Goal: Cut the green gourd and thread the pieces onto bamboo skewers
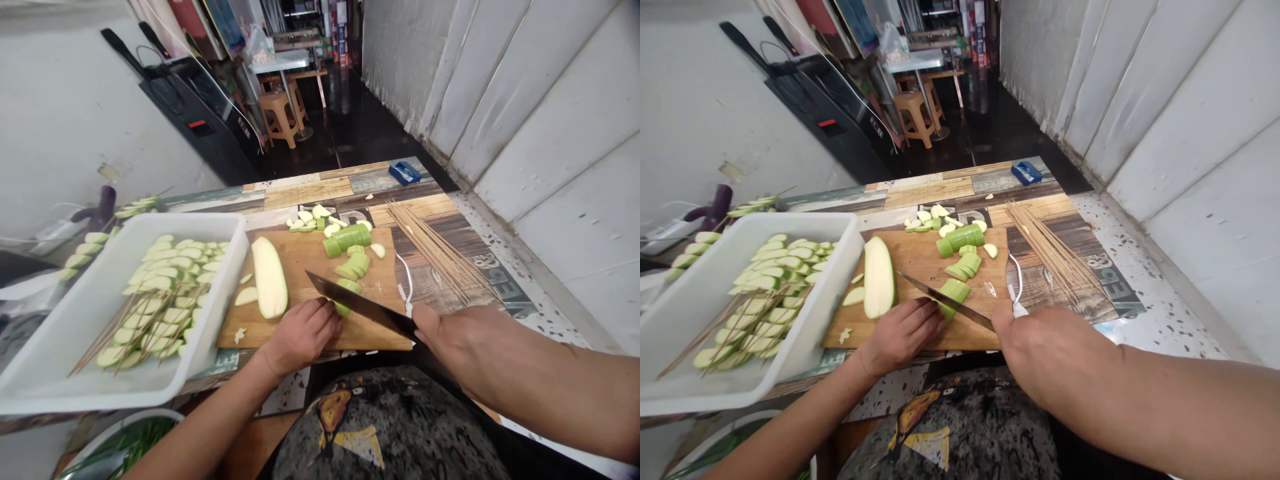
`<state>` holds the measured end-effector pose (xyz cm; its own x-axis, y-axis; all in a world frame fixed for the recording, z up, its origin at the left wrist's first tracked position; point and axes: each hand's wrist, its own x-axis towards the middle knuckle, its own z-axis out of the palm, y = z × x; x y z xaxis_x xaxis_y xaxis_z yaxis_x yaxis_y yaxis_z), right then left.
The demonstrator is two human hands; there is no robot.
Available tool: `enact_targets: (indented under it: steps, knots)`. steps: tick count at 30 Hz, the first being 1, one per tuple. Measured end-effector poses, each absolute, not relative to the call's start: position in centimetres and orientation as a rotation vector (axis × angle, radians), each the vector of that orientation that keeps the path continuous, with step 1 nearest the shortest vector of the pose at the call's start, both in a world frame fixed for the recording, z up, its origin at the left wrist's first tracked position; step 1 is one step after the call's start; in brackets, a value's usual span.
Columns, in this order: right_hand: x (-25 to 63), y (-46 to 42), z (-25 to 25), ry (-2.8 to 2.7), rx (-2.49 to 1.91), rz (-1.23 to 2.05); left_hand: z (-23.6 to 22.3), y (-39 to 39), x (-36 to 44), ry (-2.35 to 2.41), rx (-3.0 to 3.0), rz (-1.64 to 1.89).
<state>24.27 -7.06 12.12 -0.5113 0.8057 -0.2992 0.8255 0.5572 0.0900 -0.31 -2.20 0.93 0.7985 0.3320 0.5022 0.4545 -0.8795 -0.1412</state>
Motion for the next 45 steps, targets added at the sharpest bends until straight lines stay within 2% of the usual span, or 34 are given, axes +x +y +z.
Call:
enact_targets:
  steps: [6, 9, 13, 18, 25, 34, 45]
  knots:
    - [23.5, -7.1, 10.6, 2.415, 1.366, -0.2, 0.3, -2.2, -0.4, -0.62, -2.758, -0.716]
    - [23.0, -8.2, 9.5, 2.431, 1.382, -0.064, 0.6, -2.5, -0.7, -0.644, -2.802, -0.694]
    - [22.8, -9.4, 8.4, 2.538, 1.328, 0.024, 1.4, -3.3, -1.8, -0.684, -2.893, -0.486]
    - [24.0, -7.5, 9.2, 2.593, 1.305, -0.124, 2.6, -3.8, -3.1, -0.766, -3.029, -0.093]
    - [25.8, -3.6, 9.5, 2.617, 1.262, -0.259, 2.8, -2.8, -2.5, -0.868, -3.117, -0.036]
    - [25.9, -4.7, 10.1, 2.56, 1.259, -0.072, 2.0, -2.5, -1.7, -0.873, -3.055, -0.072]
    - [25.6, -5.5, 11.0, 2.597, 1.185, -0.025, 4.8, -3.0, -0.8, -0.902, -3.07, 0.404]
